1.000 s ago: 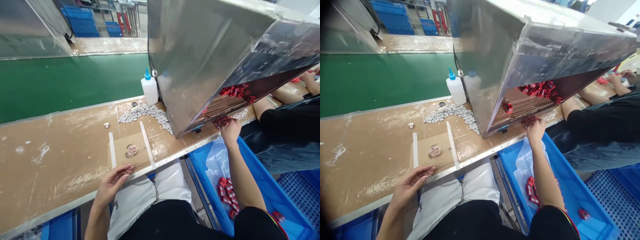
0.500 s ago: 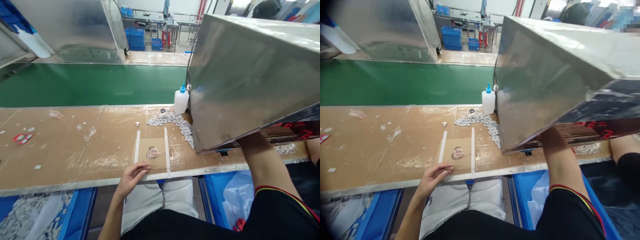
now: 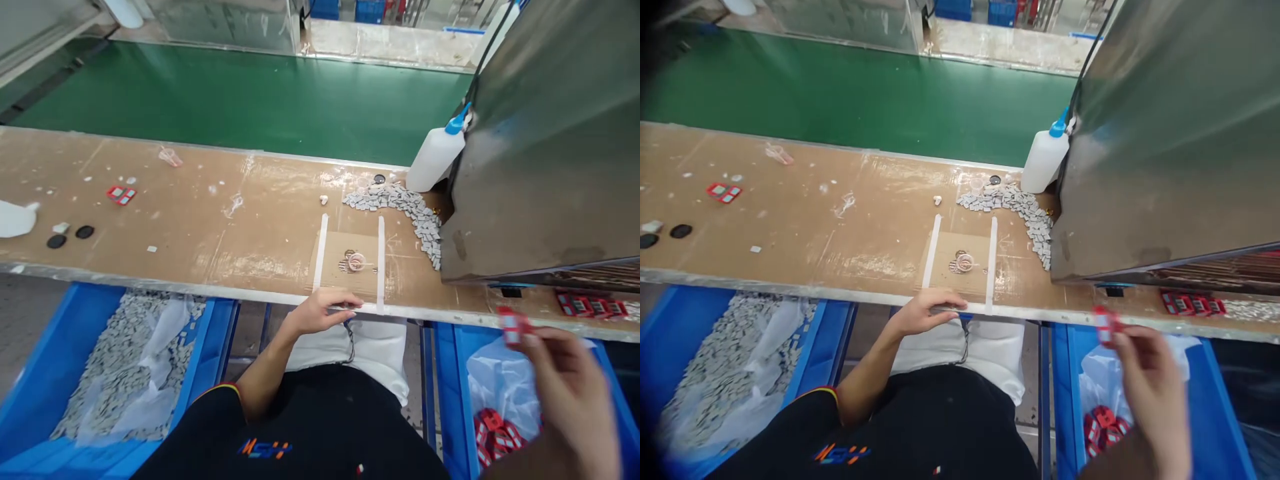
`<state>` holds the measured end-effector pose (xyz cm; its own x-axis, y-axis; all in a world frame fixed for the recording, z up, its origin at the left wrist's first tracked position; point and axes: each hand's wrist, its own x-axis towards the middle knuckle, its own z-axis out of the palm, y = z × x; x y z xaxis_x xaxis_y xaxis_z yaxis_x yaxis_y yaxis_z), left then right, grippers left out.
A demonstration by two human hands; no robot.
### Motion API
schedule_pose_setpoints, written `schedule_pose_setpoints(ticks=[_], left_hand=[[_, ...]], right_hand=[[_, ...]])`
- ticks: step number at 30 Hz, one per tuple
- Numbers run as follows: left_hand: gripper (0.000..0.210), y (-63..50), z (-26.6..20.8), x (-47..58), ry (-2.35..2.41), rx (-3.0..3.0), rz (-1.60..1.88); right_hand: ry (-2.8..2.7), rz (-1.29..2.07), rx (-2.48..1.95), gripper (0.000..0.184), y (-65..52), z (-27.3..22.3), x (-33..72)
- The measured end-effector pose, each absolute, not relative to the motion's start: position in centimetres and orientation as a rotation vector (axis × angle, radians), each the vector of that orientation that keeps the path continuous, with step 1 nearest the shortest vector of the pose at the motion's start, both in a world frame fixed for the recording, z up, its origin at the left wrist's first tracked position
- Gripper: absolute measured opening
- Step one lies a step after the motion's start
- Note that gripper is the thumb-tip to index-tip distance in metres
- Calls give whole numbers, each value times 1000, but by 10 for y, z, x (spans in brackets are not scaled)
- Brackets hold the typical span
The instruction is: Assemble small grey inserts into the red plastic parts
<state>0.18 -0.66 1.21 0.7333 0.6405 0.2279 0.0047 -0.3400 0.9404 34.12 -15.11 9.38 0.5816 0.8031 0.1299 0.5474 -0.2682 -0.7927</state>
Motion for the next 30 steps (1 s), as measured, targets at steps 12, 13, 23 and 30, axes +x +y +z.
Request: schedule_pose_setpoints(ticks=[12,13,23,30], left_hand=[[37,-11,6,6,454,1704,940],[34,-11,7,4,487,1667,970],[37,-8,-6,4,524,1230,1042],[37,-5,-4,4,540,1155,887]], right_hand=[[-1128,1465,-1228,37,-80,35,182],[-1095,1489,-1202,39,-77,31,180],[-1137,825,-1492,33,-44,14,204],[-1504,578,-1503,14,-10,23,204]])
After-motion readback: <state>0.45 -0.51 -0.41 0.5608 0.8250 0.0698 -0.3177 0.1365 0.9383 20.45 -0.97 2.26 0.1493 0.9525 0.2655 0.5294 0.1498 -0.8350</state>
